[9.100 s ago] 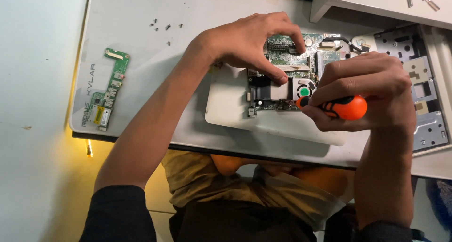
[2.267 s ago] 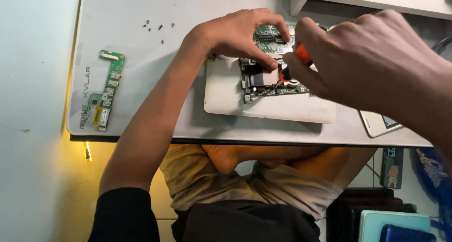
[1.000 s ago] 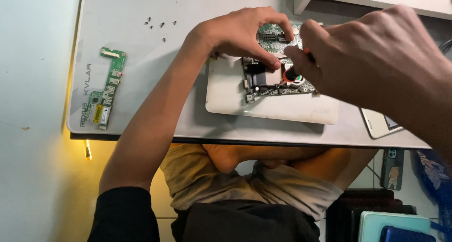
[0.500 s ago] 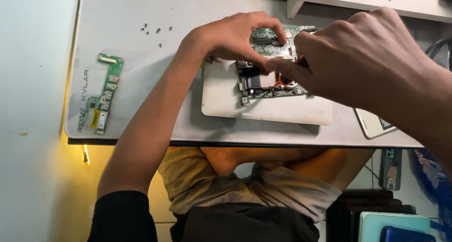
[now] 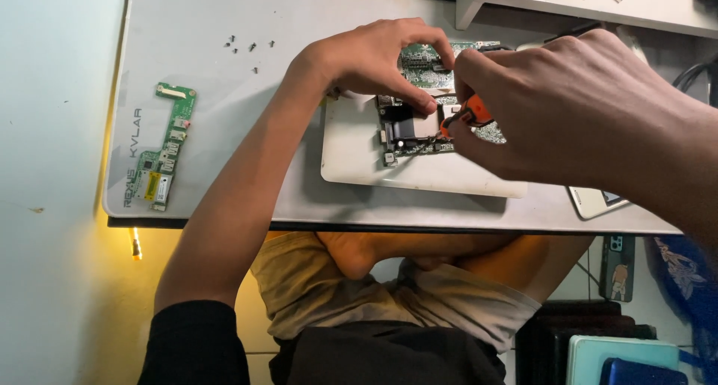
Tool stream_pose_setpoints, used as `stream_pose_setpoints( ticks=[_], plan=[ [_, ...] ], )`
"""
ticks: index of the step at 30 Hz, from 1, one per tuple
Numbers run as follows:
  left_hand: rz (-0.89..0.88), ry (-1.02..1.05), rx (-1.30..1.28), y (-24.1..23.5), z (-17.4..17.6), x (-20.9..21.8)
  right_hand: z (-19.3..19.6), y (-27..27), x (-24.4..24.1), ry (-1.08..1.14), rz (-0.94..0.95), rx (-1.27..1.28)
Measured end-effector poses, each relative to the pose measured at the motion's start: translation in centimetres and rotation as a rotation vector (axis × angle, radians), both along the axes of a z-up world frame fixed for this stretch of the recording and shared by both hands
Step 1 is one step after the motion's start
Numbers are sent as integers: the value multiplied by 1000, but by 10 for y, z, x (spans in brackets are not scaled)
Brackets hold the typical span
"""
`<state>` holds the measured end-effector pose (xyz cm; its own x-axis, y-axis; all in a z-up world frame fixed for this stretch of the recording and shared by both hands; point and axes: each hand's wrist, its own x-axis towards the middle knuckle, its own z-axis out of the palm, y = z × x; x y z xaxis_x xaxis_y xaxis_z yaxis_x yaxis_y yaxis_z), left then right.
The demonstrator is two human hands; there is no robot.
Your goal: The person uses a screwdriver to remove screws from a laptop motherboard placed on a white surface. After removing the screws, the person lifts the motherboard and places it into the laptop chassis.
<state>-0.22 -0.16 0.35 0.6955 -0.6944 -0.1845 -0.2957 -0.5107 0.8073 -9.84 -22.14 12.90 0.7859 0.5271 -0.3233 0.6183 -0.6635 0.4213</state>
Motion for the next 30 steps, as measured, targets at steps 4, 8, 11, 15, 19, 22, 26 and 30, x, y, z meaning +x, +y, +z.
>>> stream_pose_setpoints(
  ticks=[4, 8, 11, 15, 19, 22, 26, 30],
  plan=[
    [-14, -7, -11, 1, -7, 3, 6, -10, 10, 69, -132, -115],
    [-56, -80, -255, 2, -19, 15, -9, -87, 35, -23, -54, 478],
    [-24, -107, -349, -4, -25, 17, -57, -122, 45, 61, -82, 1031],
    [63, -169, -356, -8, -34, 19, -135, -119, 64, 308, -257, 1567],
    [62, -156, -406, -6, -33, 18, -147, -133, 73, 299, -290, 1691],
    [11, -208, -287, -9, -34, 17, -121, -144, 64, 225, -295, 1583],
    [-12, -268, -66, -13, -35, 17, -81, -126, 46, 229, -159, 1308],
    [-49, -321, -37, -13, -41, 19, -63, -106, 35, 154, 46, 1109]
  ],
)
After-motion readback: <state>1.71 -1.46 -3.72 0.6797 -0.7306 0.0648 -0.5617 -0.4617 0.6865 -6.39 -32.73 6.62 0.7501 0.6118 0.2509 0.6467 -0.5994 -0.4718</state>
